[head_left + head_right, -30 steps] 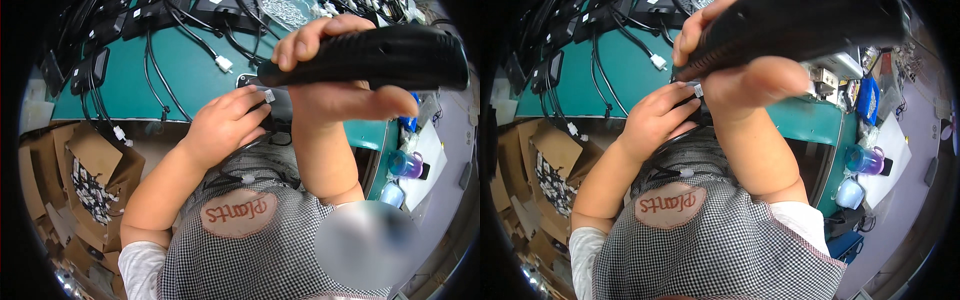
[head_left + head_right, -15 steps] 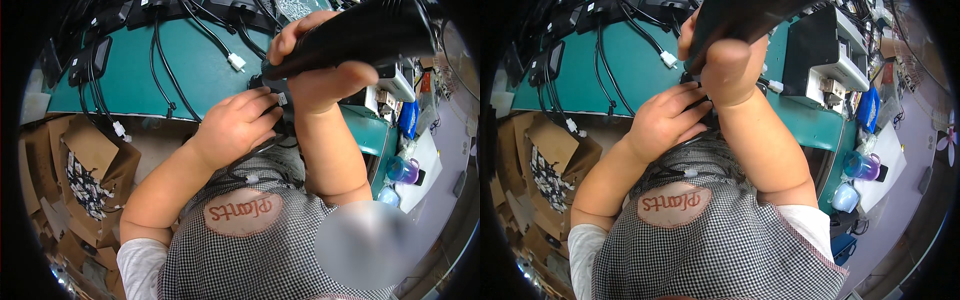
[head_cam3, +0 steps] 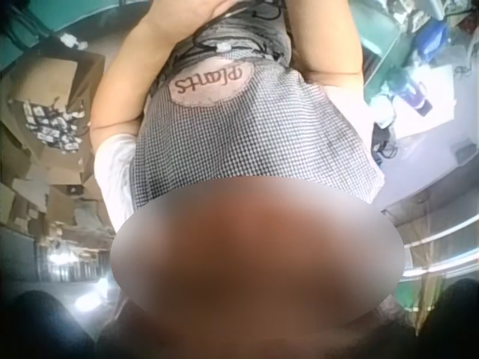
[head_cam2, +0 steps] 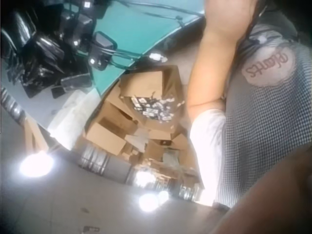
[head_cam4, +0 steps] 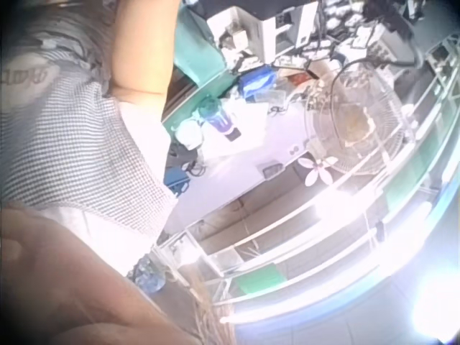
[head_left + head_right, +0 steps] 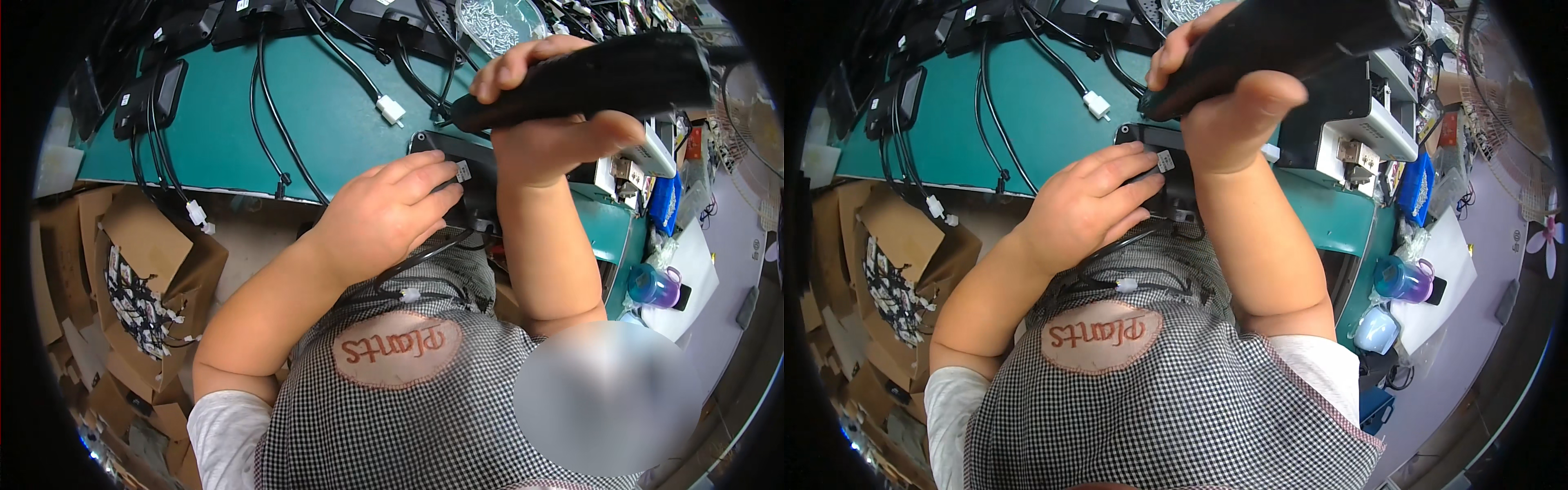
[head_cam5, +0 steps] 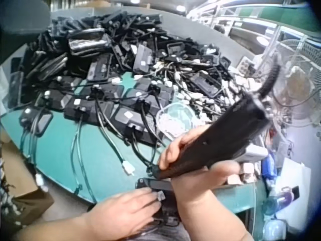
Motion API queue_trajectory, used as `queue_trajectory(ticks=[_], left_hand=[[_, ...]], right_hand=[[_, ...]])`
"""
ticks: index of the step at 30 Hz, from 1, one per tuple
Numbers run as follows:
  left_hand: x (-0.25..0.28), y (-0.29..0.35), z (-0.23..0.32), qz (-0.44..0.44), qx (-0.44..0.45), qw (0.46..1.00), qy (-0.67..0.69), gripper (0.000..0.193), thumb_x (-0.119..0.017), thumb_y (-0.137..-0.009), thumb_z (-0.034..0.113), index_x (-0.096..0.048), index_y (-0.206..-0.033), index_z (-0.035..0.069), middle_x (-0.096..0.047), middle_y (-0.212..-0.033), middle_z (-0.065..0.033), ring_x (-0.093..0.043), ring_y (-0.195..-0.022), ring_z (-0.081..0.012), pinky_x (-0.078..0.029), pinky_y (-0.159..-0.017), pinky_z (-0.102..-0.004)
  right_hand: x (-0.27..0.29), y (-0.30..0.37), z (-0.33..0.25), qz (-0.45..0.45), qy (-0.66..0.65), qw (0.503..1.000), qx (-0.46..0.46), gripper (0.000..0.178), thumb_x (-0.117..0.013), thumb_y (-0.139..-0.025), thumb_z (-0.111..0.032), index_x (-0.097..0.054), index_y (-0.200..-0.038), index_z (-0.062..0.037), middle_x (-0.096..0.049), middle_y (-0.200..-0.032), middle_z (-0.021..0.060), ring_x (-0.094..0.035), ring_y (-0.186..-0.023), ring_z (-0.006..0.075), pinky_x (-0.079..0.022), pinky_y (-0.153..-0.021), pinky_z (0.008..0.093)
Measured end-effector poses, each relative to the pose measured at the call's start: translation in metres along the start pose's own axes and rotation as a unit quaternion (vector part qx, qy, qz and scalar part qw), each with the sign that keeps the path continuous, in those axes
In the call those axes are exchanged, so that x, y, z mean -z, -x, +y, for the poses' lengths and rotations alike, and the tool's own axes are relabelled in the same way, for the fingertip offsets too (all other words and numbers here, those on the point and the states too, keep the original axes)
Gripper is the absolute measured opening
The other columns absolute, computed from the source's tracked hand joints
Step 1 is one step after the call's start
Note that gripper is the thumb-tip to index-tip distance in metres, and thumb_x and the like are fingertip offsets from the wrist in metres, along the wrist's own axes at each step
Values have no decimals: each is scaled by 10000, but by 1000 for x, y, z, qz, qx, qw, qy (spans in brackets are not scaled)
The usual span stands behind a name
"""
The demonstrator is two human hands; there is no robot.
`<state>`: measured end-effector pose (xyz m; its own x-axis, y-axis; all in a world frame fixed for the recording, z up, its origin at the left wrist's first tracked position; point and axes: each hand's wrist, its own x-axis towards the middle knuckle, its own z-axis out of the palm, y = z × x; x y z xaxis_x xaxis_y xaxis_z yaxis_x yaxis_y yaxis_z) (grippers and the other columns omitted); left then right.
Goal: The person uses a handheld electric screwdriver to fasten screws into small black electronic devices on a green workbench. They repeatedly pick up devices, drive screws, and place the finished units into a cardboard box. The person also interacts with a small white screw-sorting machine to retrieve screws.
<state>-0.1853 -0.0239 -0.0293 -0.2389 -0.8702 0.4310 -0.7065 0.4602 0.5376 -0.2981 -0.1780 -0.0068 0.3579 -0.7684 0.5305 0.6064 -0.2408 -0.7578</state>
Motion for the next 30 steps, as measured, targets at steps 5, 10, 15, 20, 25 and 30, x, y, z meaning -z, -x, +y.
queue_trajectory(ticks=[5,10,15,20,25,30], left_hand=[[1,3,-2,1,5,1000,13,336,-705,-707,101,-640,-1035,66,-582,-1136,-71,-557,-1088,-272,-498,-865,-358],[18,2,-13,75,115,984,110,306,-660,-763,41,-633,-1067,46,-622,-1036,-87,-602,-978,-236,-491,-842,-323],[26,-17,-4,128,355,804,460,266,-598,-879,83,-595,-1136,16,-639,-985,-68,-571,-784,-86,-465,-652,-201],[25,-29,-8,48,383,718,579,208,-596,-899,122,-596,-1069,2,-640,-866,-72,-516,-608,-54,-406,-495,-154],[14,-20,-9,115,371,673,629,215,-638,-881,202,-623,-955,0,-607,-741,-37,-480,-552,-43,-374,-449,-160],[16,-18,-3,117,396,649,638,321,-674,-850,310,-645,-902,-5,-596,-695,-22,-451,-517,-35,-333,-431,-157]], right_hand=[[-14,5,1,42,71,995,-56,973,-347,-549,-950,-477,-927,-63,-502,-643,90,-490,-528,217,-455,-536,346],[-13,-4,-14,28,-77,995,62,1005,-420,-523,-929,-485,-978,-36,-542,-696,99,-559,-590,202,-498,-527,334],[-22,-9,-51,-36,-91,992,76,949,-429,-615,-900,-574,-1044,-66,-537,-730,75,-536,-558,210,-459,-529,357],[-32,-4,-61,-35,-122,990,65,891,-500,-637,-851,-573,-1034,-57,-531,-729,49,-534,-556,186,-450,-527,345],[-32,-1,-67,-4,-142,989,49,847,-548,-627,-827,-571,-994,-64,-525,-730,30,-537,-575,173,-445,-542,333],[-28,1,-70,1,-162,986,27,797,-581,-630,-797,-572,-975,-79,-524,-743,19,-533,-582,161,-440,-550,325]])
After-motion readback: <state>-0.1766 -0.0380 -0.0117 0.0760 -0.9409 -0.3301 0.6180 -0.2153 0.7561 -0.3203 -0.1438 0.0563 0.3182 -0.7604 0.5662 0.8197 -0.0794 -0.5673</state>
